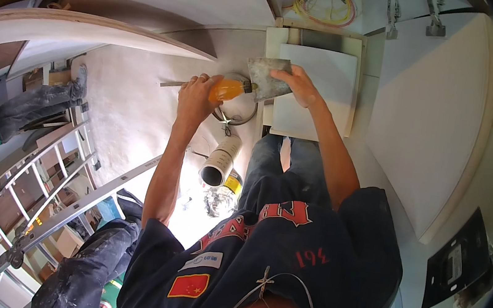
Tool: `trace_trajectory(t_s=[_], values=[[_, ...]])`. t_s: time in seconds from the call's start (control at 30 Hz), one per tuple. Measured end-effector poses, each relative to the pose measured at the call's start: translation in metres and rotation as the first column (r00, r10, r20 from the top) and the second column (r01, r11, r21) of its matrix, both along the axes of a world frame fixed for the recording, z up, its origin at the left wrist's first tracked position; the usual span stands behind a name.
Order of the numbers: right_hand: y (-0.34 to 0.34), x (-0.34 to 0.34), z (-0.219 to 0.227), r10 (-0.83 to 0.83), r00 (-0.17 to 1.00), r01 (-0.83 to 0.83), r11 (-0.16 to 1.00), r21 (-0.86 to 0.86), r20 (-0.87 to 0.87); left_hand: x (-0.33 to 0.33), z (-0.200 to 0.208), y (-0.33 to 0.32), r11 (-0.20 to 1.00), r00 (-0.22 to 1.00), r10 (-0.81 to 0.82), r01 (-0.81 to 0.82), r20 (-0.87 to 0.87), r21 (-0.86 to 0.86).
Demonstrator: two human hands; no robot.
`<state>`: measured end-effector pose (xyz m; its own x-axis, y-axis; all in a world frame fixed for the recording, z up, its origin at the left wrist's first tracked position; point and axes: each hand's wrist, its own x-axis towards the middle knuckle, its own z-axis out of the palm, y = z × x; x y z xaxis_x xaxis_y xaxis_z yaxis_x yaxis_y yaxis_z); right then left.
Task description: The person uses a utility knife to trim a wooden trim piece along the edge of a cabinet. They then apply glue from a bottle onto the trim and press it into place along the cabinet edge.
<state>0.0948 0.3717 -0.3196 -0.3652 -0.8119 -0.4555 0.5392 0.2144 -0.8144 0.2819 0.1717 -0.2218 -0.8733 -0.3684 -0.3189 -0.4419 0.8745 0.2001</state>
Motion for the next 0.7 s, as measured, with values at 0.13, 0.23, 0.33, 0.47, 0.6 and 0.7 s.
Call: trace_trajectory(t_s=[0.13,0.23,0.33,0.47,0.6,0.7], values=[[0.005,-0.004,-0.006,-0.007,1.0,0.006,1.0,0.016,0.011,0.003,-0.03,0.003,0.996,0.997,0.058,-0.055,-0.048,0.071],[0.002,-0.007,-0.014,0.02,0.998,-0.017,0.999,-0.05,0.059,0.002,-0.055,0.006,0.99,0.989,0.095,-0.082,-0.114,0.119],[0.001,-0.007,-0.025,-0.013,0.992,0.024,0.995,-0.092,0.127,-0.001,-0.08,0.013,0.92,0.963,0.223,-0.158,-0.148,0.358],[-0.001,-0.028,-0.048,-0.354,0.935,0.354,0.935,0.003,-0.024,0.003,-0.118,0.031,0.681,0.845,0.514,-0.296,-0.15,0.669],[-0.029,-0.038,-0.103,-0.653,0.721,0.645,0.755,-0.121,-0.231,0.012,-0.144,0.046,0.52,0.764,0.629,-0.277,-0.144,0.808],[-0.062,-0.035,-0.12,-0.714,0.633,0.695,0.694,-0.188,-0.298,0.016,-0.141,0.052,0.479,0.752,0.647,-0.271,-0.127,0.835]])
